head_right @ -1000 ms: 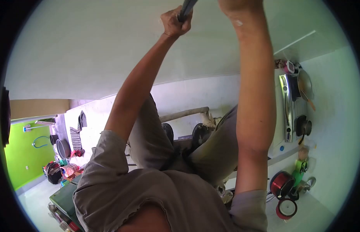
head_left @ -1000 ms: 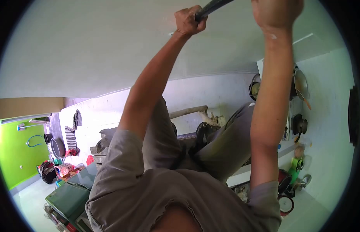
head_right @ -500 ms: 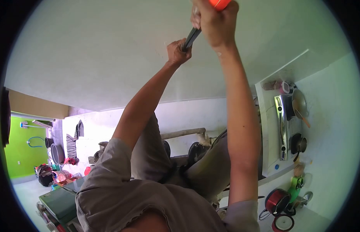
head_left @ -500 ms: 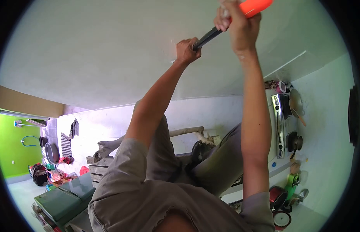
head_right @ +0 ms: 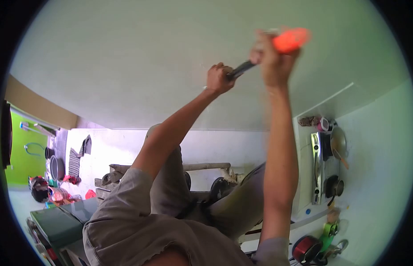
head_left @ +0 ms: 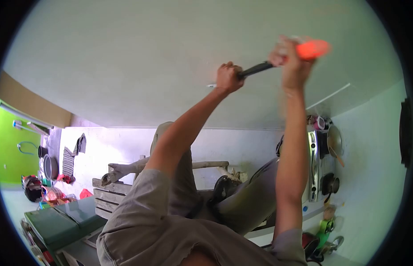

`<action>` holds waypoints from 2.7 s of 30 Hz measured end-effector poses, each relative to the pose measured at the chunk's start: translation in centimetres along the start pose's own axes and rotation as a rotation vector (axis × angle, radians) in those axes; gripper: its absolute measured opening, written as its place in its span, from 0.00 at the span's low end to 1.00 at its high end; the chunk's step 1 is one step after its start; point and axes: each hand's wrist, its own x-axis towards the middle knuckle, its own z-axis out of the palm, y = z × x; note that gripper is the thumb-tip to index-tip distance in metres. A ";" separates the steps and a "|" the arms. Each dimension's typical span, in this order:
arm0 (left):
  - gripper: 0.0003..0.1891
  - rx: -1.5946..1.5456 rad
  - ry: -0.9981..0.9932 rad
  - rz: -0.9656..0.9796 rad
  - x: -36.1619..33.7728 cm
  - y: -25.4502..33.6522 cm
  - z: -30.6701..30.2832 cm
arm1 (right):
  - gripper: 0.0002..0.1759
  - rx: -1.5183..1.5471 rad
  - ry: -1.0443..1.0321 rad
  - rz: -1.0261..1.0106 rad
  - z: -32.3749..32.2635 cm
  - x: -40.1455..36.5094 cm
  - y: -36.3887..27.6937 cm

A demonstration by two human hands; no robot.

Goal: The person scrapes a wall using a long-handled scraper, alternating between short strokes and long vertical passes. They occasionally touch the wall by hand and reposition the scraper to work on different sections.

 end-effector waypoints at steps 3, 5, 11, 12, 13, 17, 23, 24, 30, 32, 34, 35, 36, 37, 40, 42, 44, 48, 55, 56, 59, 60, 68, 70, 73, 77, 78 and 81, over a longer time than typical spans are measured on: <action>0.21 -0.192 0.308 -0.146 4.4 6.0 -2.5 | 0.09 0.029 0.134 -0.100 -0.6 1.3 -6.2; 0.24 -0.344 0.274 -0.361 6.2 8.1 -4.6 | 0.12 0.068 0.128 -0.163 -0.5 1.4 -9.6; 0.28 -0.231 0.371 -0.253 7.6 7.2 -7.2 | 0.18 0.048 0.092 -0.162 0.6 1.8 -10.9; 0.28 -0.211 0.381 -0.270 7.3 6.5 -7.0 | 0.18 0.055 0.118 -0.134 1.2 2.0 -9.8; 0.28 -0.191 0.390 -0.286 6.8 5.5 -6.5 | 0.18 0.062 0.145 -0.105 2.5 2.1 -9.1; 0.28 -0.127 0.457 -0.235 6.3 3.9 -6.0 | 0.20 0.024 0.254 -0.145 4.4 2.1 -8.1; 0.26 -0.190 0.420 -0.294 6.4 4.6 -7.4 | 0.18 0.023 0.194 -0.143 5.7 0.9 -9.7; 0.26 -0.184 0.409 -0.286 6.2 4.9 -7.8 | 0.18 0.032 0.190 -0.145 5.8 0.6 -9.9; 0.27 -0.138 0.326 -0.327 6.2 3.6 -7.5 | 0.20 0.019 0.197 -0.136 5.3 2.2 -8.2; 0.27 -0.158 0.331 -0.337 6.4 3.4 -7.1 | 0.21 -0.009 0.225 -0.125 5.2 2.3 -7.8; 0.27 -0.181 0.341 -0.312 6.8 4.4 -7.6 | 0.21 0.003 0.180 -0.128 4.8 1.7 -9.0; 0.26 -0.191 0.357 -0.288 7.0 4.8 -7.8 | 0.21 0.011 0.153 -0.123 4.8 1.3 -9.6; 0.26 -0.202 0.372 -0.266 6.9 5.0 -7.9 | 0.20 0.060 0.029 -0.159 4.0 1.2 -10.5; 0.26 -0.197 0.372 -0.265 6.8 4.8 -7.6 | 0.20 0.060 0.064 -0.152 3.9 1.3 -10.1; 0.26 -0.179 0.388 -0.289 6.6 3.2 -6.9 | 0.20 0.006 0.242 -0.112 6.1 2.5 -7.3; 0.27 -0.193 0.390 -0.328 5.8 2.5 -6.6 | 0.20 0.007 0.217 -0.092 6.6 2.2 -6.8; 0.27 -0.206 0.381 -0.321 5.8 2.7 -6.5 | 0.21 0.020 0.188 -0.079 6.2 2.1 -7.3; 0.27 -0.206 0.418 -0.239 6.3 3.1 -7.2 | 0.20 0.052 0.103 -0.161 6.2 1.8 -8.3; 0.27 -0.229 0.379 -0.311 5.7 2.5 -6.4 | 0.19 0.068 0.181 -0.075 5.5 2.0 -6.8; 0.28 -0.229 0.403 -0.284 5.9 2.9 -6.6 | 0.19 0.086 0.123 -0.095 5.2 2.2 -7.0; 0.28 -0.158 0.391 -0.274 4.7 1.9 -5.7 | 0.19 0.087 0.082 -0.070 4.4 2.5 -6.3; 0.28 -0.119 0.391 -0.267 4.8 0.9 -5.2 | 0.19 0.063 0.145 -0.031 4.8 3.1 -4.2; 0.26 -0.213 0.376 -0.215 5.6 1.8 -6.9 | 0.19 0.083 0.002 -0.069 4.4 2.8 -6.3; 0.26 -0.178 0.384 -0.271 4.9 1.0 -6.1 | 0.18 0.002 0.161 -0.084 5.8 2.7 -5.5; 0.25 -0.145 0.302 -0.377 2.2 -1.2 -4.2 | 0.16 0.020 0.163 0.082 5.7 3.1 -0.3; 0.25 -0.210 0.412 -0.258 4.1 0.6 -5.8 | 0.13 0.051 0.070 -0.021 6.2 1.8 -4.8; 0.24 -0.223 0.397 -0.226 4.7 1.3 -6.1 | 0.13 0.097 0.023 -0.058 6.0 1.9 -6.2; 0.24 -0.208 0.391 -0.295 4.6 1.6 -5.9 | 0.21 -0.012 0.121 -0.033 6.5 2.4 -5.0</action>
